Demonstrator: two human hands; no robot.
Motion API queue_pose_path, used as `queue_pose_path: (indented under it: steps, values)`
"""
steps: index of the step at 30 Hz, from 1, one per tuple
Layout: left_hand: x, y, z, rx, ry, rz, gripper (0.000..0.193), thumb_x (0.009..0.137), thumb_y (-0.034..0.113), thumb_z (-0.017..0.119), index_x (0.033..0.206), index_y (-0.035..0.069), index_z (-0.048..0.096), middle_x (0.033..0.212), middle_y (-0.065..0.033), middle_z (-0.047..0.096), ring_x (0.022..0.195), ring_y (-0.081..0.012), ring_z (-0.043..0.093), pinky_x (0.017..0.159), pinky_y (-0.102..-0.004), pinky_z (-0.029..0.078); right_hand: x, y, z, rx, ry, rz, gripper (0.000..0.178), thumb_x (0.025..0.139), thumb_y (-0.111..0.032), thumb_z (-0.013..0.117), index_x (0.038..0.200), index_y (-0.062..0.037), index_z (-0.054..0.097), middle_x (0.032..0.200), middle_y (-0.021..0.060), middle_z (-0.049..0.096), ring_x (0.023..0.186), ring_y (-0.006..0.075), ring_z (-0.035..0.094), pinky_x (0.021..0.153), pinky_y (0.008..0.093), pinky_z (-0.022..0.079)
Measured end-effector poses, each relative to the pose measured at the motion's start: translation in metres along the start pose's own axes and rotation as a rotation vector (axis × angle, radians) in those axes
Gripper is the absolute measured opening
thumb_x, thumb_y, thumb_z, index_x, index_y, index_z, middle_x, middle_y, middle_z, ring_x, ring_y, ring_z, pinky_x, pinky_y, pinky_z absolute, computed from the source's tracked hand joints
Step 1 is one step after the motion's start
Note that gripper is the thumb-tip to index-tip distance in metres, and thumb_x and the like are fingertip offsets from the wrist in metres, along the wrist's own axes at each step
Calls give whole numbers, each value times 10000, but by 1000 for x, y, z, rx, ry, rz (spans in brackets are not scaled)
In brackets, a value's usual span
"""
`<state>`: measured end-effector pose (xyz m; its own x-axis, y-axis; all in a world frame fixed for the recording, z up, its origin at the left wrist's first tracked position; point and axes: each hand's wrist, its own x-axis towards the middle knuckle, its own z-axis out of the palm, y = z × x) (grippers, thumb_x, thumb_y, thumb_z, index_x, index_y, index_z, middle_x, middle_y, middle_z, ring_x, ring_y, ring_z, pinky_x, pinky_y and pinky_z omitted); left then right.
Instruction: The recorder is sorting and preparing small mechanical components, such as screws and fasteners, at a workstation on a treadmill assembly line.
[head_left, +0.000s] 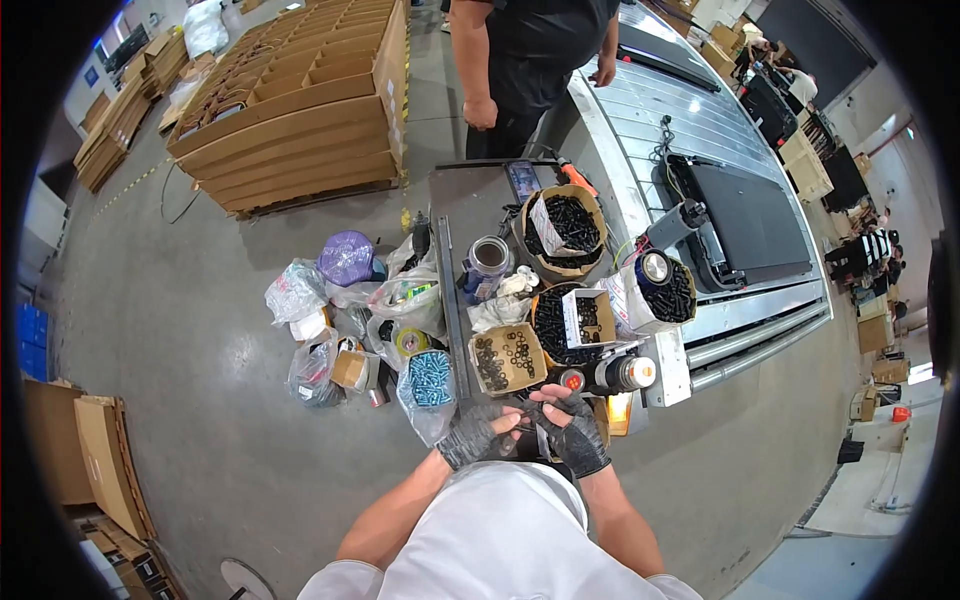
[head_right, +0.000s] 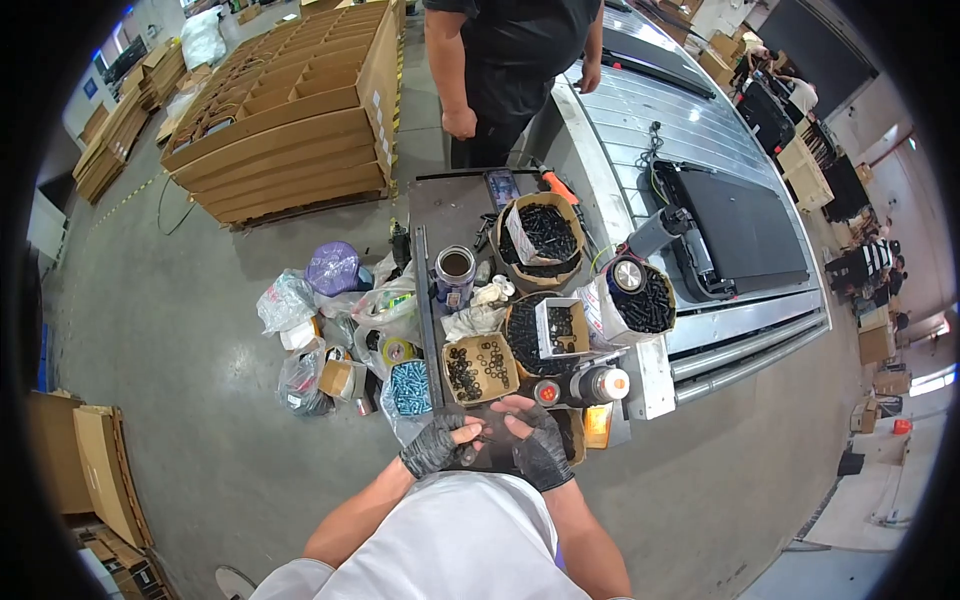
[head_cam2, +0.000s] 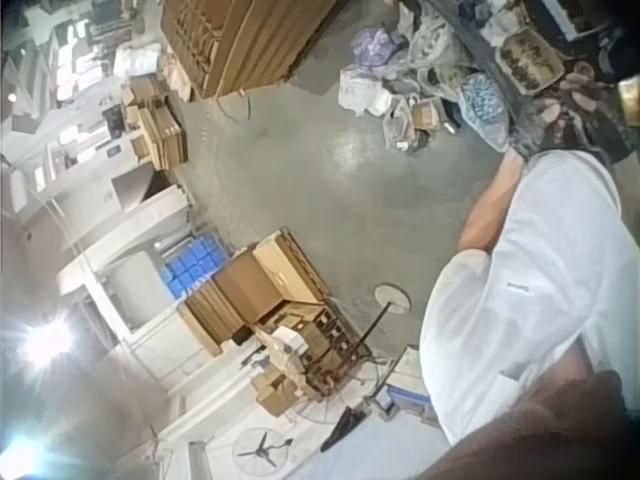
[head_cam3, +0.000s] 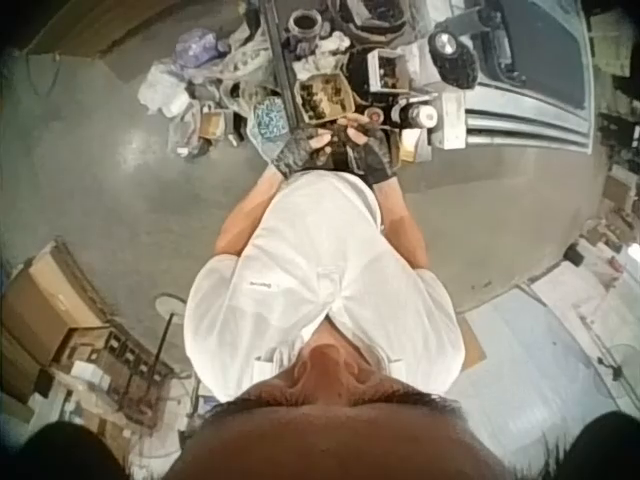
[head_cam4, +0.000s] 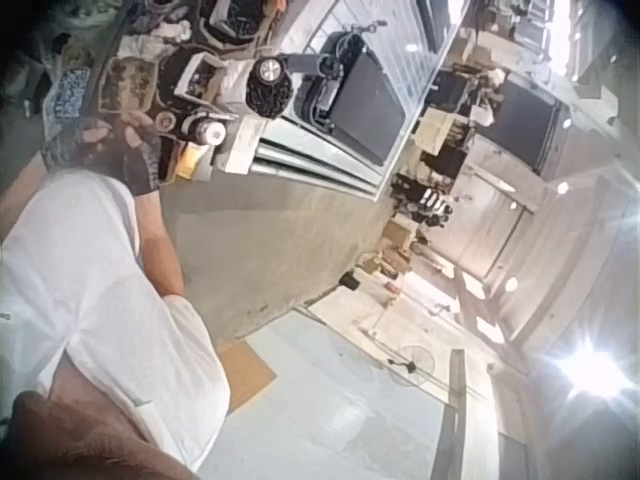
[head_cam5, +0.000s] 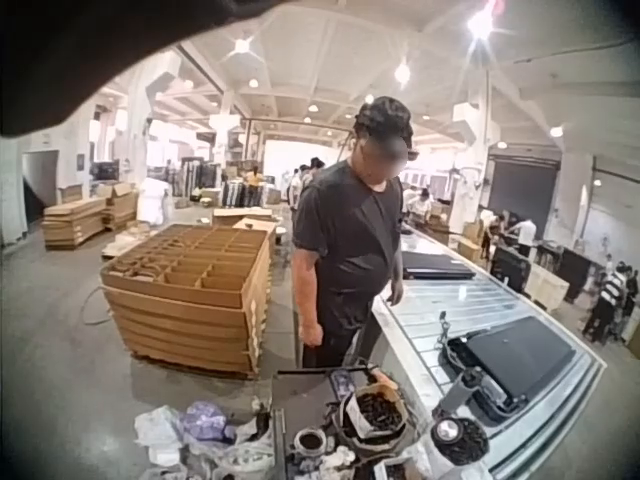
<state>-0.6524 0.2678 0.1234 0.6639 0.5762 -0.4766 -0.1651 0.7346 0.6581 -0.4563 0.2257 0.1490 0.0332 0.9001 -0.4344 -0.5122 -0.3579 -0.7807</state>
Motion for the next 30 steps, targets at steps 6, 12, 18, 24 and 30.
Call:
queue_pose_path:
  steps: [6, 12, 18, 24, 30]
  values:
    - [15, -10, -3, -43, 117, 23, 308, 946, 264, 613, 1064, -19, 640, 771, -42, 632, 640, -106, 587, 576, -241, 491, 8, -1, 14, 98, -22, -7, 344, 895, -48, 595, 1226, 10, 519, 1180, 172, 602, 1036, 288, 624, 902, 404, 509]
    - [25, -7, -9, -152, 128, -26, 282, 946, 213, 623, 1074, -38, 634, 814, -65, 658, 669, -129, 615, 573, -259, 512, 19, -2, 20, 131, -41, 71, 317, 916, -4, 556, 1231, -6, 519, 1192, 179, 602, 1042, 288, 622, 915, 402, 521]
    - [29, -3, -15, -47, 104, -45, 337, 952, 305, 602, 1096, 1, 626, 801, -30, 625, 648, -106, 579, 599, -243, 487, 30, -2, 25, 25, -10, 12, 319, 927, -42, 563, 1239, 0, 516, 1169, 169, 616, 1027, 255, 622, 891, 371, 529]
    - [37, -15, -28, -18, 69, 80, 421, 959, 360, 596, 1183, 4, 612, 844, -39, 635, 700, -101, 573, 639, -241, 479, 36, -11, 40, -142, -24, -25, 316, 934, -71, 555, 1235, 13, 514, 1165, 164, 619, 1025, 243, 622, 910, 372, 518]
    - [36, -18, -40, -34, 42, 103, 404, 963, 326, 600, 1211, 7, 606, 877, -28, 645, 731, -110, 584, 653, -249, 488, 57, 13, 18, -82, 15, 4, 299, 938, -62, 536, 1226, 17, 520, 1191, 180, 610, 1054, 233, 616, 950, 359, 492]
